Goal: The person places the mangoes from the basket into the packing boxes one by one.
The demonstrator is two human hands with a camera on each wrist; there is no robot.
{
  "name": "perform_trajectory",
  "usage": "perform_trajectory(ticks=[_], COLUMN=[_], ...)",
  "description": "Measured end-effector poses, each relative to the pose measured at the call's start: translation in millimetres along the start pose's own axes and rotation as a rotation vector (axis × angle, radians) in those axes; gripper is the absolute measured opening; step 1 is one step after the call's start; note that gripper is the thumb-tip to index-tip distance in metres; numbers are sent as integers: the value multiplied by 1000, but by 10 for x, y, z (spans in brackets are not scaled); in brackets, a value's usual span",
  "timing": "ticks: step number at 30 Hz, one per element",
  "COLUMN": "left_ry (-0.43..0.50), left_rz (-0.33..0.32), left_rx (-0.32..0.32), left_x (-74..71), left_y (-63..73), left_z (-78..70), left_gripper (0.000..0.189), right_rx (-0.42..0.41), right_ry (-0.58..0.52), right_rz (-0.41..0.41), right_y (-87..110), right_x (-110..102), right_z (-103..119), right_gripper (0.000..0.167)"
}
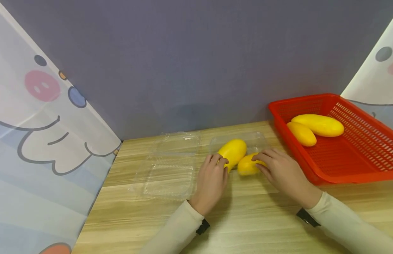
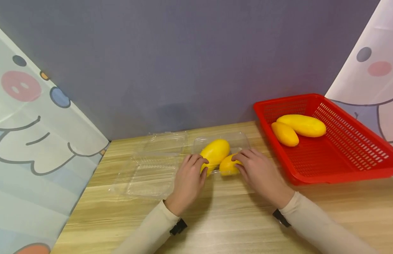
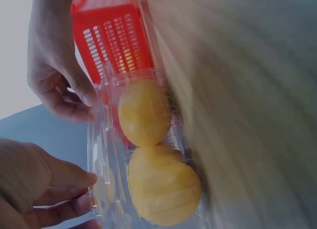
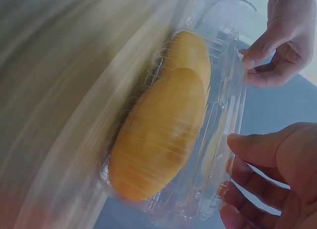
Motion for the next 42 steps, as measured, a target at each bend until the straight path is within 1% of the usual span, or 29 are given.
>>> perform_trajectory(ticks=[5,12,17,19,24,26,31,35,38,42], left_ry=[38,35,49,49,56,64,89,107,129,159], left_rz=[26,62,73,67,17,6,16,6,-5,-2], left_rx=[-60,-114,-174,-195,-226,-240,-277,-288,-295,-319], left_x=[113,246,324,357,411,435,535,588,624,682], left_y=[-93,-213,-275,-295,-356,-383,-443,-490,-515,-530], left_z=[47,88,136,151,166,176,219,253,272,294], left_gripper=[10,11,15,16,14,13,13,12,13,15], right_rx=[53,118,148,151,162,168,186,212,215,226], right_ry=[-4,-19,-12,-12,-18,-23,-29,-37,-53,-67], right_rz=[-3,-4,-5,-8,-30,-38,-37,-20,-23,-25], right_y=[-70,-184,-251,-281,-354,-378,-438,-478,-502,-536], right_x=[62,132,177,197,227,243,299,346,375,411], right_z=[-101,-221,-294,-323,-401,-429,-485,-540,-578,-635], right_gripper=[22,20,19,19,19,18,17,18,18,18])
Point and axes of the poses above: each hand's wrist, its own y-axis away from the middle knuckle, its own x-axis out of the palm, z = x × y, the point moved 9 cm from there along -y, towards the middle knuckle, and after that the axes turned 7 degrees about -y, right-handed, at the moved point
